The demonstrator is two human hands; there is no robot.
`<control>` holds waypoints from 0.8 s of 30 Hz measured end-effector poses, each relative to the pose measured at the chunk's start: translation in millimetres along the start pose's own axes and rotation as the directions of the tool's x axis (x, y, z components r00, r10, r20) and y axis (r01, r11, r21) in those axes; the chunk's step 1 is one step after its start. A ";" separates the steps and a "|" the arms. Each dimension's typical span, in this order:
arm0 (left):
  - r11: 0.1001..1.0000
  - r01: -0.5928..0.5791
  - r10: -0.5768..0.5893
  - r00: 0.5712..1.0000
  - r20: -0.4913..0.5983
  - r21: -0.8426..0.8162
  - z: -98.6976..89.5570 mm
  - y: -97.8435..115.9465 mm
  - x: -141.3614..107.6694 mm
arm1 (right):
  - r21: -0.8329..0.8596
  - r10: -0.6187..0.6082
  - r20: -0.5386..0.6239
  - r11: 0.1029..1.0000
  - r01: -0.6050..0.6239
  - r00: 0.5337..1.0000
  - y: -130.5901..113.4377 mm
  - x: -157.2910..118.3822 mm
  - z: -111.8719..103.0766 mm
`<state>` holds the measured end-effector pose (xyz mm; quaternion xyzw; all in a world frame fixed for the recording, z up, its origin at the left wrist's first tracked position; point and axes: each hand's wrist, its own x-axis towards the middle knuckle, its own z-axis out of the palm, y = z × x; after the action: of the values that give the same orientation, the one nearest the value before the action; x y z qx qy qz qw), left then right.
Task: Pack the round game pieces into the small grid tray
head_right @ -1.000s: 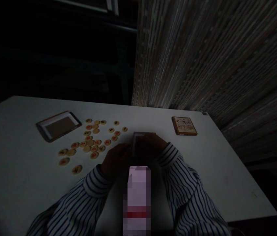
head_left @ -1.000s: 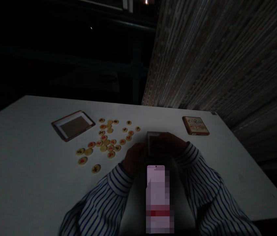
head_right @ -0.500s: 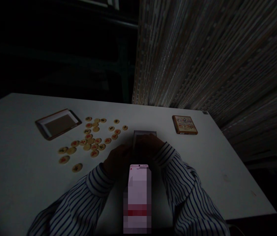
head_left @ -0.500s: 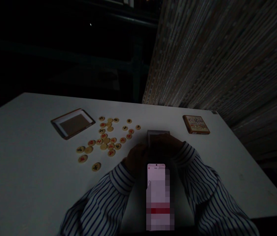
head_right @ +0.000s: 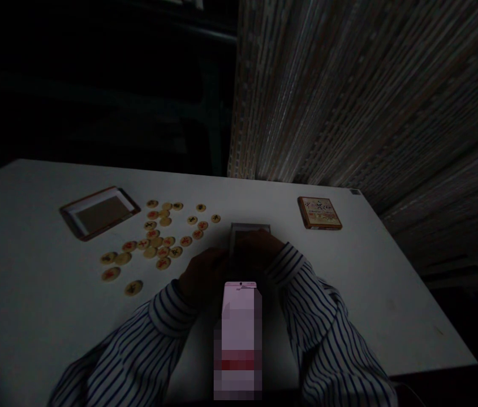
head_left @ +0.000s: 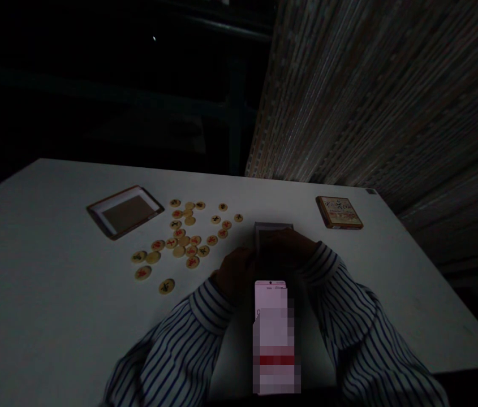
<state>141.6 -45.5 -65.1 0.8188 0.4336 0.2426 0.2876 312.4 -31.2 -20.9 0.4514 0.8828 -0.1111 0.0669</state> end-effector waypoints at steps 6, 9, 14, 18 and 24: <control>1.000 0.013 -0.013 1.000 0.022 0.009 -1.0 2.1 -0.3 | -0.035 -0.033 0.001 0.999 0.033 0.999 3.5 1.3 3.9; 1.000 0.025 -0.025 1.000 0.015 -0.001 -1.8 3.2 -0.8 | -0.005 -0.059 -0.010 0.998 0.059 0.998 3.1 0.8 4.0; 0.999 0.045 -0.045 0.999 0.030 0.008 -2.2 5.3 -0.6 | -0.009 -0.072 -0.010 0.997 0.072 0.997 2.0 0.3 3.3; 0.998 0.057 -0.057 0.998 0.015 -0.002 -2.2 5.9 -0.2 | -0.003 -0.108 -0.007 0.994 0.108 0.994 1.4 0.5 3.1; 0.998 0.058 -0.058 0.998 0.024 0.009 -2.4 6.0 0.2 | 0.005 -0.112 -0.017 0.994 0.112 0.994 -0.6 -0.1 0.1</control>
<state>143.6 -47.5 -59.2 0.8099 0.4547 0.2225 0.2962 312.0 -31.6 -20.9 0.4024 0.9069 -0.1134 0.0518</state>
